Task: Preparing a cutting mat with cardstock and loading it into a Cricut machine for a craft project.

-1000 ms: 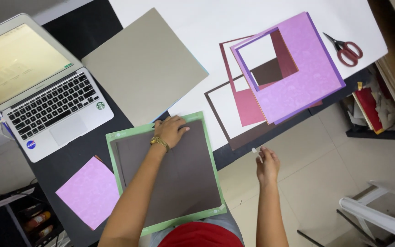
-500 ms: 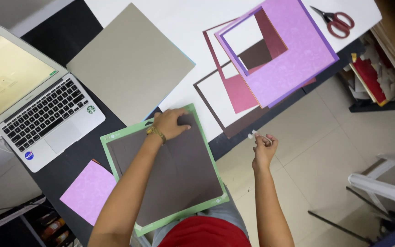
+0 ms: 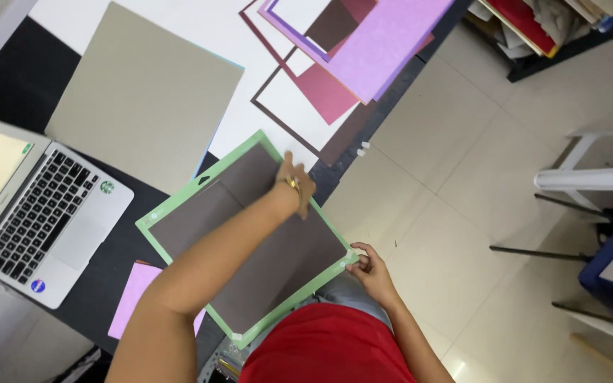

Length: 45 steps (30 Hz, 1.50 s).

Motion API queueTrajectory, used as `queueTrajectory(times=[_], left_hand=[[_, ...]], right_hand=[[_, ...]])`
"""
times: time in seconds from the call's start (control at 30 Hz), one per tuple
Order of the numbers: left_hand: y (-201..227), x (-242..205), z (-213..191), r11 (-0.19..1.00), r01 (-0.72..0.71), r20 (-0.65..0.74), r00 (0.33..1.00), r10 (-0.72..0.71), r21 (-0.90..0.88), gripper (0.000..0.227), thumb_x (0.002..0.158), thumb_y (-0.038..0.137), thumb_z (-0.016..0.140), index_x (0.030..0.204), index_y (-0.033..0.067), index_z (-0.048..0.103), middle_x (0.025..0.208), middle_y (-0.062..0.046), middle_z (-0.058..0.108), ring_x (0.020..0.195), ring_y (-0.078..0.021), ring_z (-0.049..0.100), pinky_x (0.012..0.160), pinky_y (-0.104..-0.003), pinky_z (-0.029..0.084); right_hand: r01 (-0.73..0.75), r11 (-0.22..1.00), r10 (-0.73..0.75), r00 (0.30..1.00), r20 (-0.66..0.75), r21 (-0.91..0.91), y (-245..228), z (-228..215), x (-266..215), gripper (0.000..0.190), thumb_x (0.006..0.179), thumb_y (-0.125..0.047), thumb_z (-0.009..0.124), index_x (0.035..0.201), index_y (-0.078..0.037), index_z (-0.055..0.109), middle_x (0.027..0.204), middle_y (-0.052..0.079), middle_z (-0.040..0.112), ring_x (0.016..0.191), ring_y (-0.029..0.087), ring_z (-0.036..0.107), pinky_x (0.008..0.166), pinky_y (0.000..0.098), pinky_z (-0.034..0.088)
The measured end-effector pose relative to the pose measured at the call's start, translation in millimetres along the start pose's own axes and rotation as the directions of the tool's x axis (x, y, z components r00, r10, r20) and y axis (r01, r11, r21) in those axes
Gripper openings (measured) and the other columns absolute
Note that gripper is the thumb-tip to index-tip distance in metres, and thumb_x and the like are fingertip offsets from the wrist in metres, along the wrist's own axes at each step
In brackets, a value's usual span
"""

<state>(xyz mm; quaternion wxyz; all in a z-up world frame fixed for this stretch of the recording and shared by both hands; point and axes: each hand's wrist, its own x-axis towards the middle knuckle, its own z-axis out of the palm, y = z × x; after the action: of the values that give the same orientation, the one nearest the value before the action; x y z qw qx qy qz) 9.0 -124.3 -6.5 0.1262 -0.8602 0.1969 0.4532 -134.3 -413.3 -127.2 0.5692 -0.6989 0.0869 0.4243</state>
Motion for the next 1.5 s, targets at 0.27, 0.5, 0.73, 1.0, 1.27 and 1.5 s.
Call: queueTrajectory(times=[0.27,0.5,0.73,1.0,1.27,1.5], left_hand=[[131.2,46.0,108.2,0.921,-0.304,-0.378,0.904,0.199,-0.244,0.033,0.091,0.032,0.066,0.121,0.0186,0.067,0.116,0.0,0.069,0.118,-0.0219,0.054,0.112,-0.06,0.019],[139.1,45.9,140.6,0.846,-0.391,-0.607,0.788,0.103,-0.363,0.026,0.096,0.034,0.066,0.115,0.0162,0.069,0.104,0.0,0.067,0.116,-0.017,0.051,0.121,-0.062,0.002],[141.9,66.4,161.7,0.837,-0.419,-0.694,0.717,0.068,-0.35,0.025,0.09,0.039,0.072,0.108,0.0205,0.07,0.1,0.001,0.068,0.113,-0.0171,0.054,0.122,-0.06,0.009],[138.0,74.7,163.3,0.835,-0.427,-0.711,0.7,0.062,-0.347,0.029,0.09,0.04,0.073,0.11,0.0191,0.07,0.099,0.0,0.068,0.111,-0.0184,0.055,0.122,-0.06,0.012],[130.4,77.1,158.9,0.83,-0.417,-0.656,0.75,0.084,-0.37,0.031,0.092,0.04,0.072,0.115,0.019,0.069,0.102,-0.001,0.068,0.113,-0.0183,0.055,0.123,-0.059,0.011],[127.9,70.0,150.2,0.841,-0.407,-0.666,0.742,0.077,-0.356,0.034,0.089,0.038,0.076,0.115,0.0172,0.071,0.101,-0.001,0.069,0.111,-0.0188,0.056,0.123,-0.059,0.012]], right_hand=[[0.12,0.988,-0.128,0.988,-0.085,-0.099,-7.8,10.0,-9.5,0.051,0.091,0.007,0.067,0.137,-0.013,0.055,0.093,0.015,0.076,0.085,0.022,0.068,0.086,0.0395,0.056],[0.26,0.824,-0.33,0.943,-0.053,-0.504,-59.4,9.1,-17.5,0.028,0.09,-0.009,0.074,0.118,-0.016,0.074,0.096,0.009,0.08,0.09,0.026,0.074,0.083,0.0374,0.058],[0.396,0.498,-0.412,0.891,0.191,-0.772,-88.4,1.7,-17.7,0.013,0.089,-0.014,0.075,0.1,-0.018,0.078,0.099,0.001,0.077,0.1,0.026,0.067,0.088,0.0405,0.054],[0.412,0.477,-0.426,0.881,0.206,-0.776,-75.7,-4.4,-7.9,0.007,0.088,-0.013,0.075,0.091,-0.019,0.076,0.097,-0.002,0.074,0.102,0.022,0.066,0.088,0.0386,0.054],[0.432,0.69,-0.435,0.889,0.145,-0.58,-74.5,-18.6,-9.5,0.009,0.086,-0.007,0.077,0.088,-0.015,0.079,0.096,0.004,0.076,0.098,0.028,0.068,0.088,0.0438,0.056],[0.236,0.971,-0.233,0.904,-0.358,-0.036,-98.4,-58.8,84.8,0.007,0.094,-0.01,0.073,0.101,-0.01,0.072,0.102,0.005,0.068,0.1,0.019,0.064,0.088,0.0343,0.055]])
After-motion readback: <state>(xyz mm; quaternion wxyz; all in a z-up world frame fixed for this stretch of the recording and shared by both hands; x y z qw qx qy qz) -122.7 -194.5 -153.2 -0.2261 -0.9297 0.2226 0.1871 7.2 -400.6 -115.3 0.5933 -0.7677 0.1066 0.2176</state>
